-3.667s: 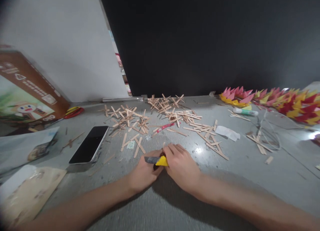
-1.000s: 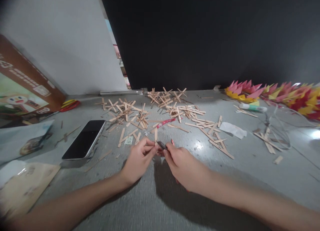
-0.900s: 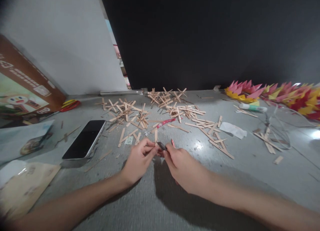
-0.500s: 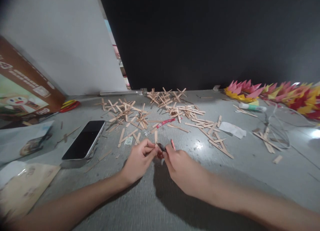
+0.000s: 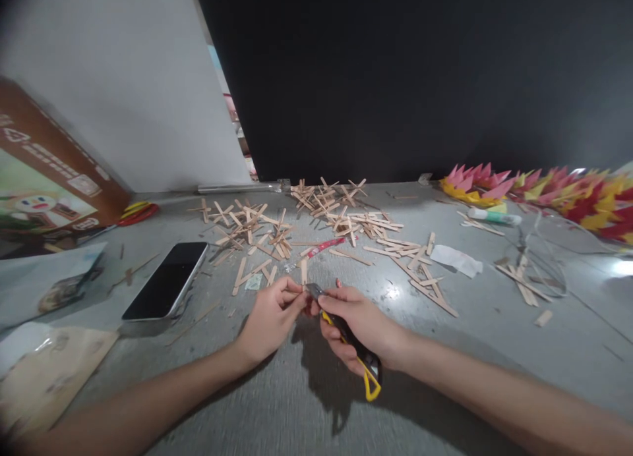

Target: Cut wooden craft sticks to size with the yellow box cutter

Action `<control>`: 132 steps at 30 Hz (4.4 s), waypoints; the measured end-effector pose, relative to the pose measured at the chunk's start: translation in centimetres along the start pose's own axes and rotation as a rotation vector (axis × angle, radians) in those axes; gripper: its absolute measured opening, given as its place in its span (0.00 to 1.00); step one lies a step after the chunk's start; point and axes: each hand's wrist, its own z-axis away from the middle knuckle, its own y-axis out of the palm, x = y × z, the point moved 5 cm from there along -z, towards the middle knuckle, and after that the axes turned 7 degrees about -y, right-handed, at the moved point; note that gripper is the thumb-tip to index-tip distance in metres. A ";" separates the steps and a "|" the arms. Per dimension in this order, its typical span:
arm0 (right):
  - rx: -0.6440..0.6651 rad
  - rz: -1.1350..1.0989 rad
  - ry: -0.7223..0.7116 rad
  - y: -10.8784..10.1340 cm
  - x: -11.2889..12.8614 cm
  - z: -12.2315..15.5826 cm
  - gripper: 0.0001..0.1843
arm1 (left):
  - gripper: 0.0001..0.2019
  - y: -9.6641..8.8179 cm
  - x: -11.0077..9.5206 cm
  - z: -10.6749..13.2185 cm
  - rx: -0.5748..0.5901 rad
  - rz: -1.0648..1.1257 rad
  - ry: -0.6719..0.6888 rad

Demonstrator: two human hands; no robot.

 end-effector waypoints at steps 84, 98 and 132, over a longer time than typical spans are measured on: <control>-0.348 1.384 -1.027 -1.5 1.5 1.3 0.21 | 0.11 -1.8 -0.9 -0.6 -0.159 0.115 0.039; -0.346 1.418 -1.008 -1.3 1.6 1.4 0.20 | 0.11 -1.7 -0.9 -0.6 -0.141 0.112 0.045; -0.437 1.562 -1.073 -0.7 1.6 1.7 0.17 | 0.08 -1.7 -0.9 -0.1 -0.185 0.007 0.138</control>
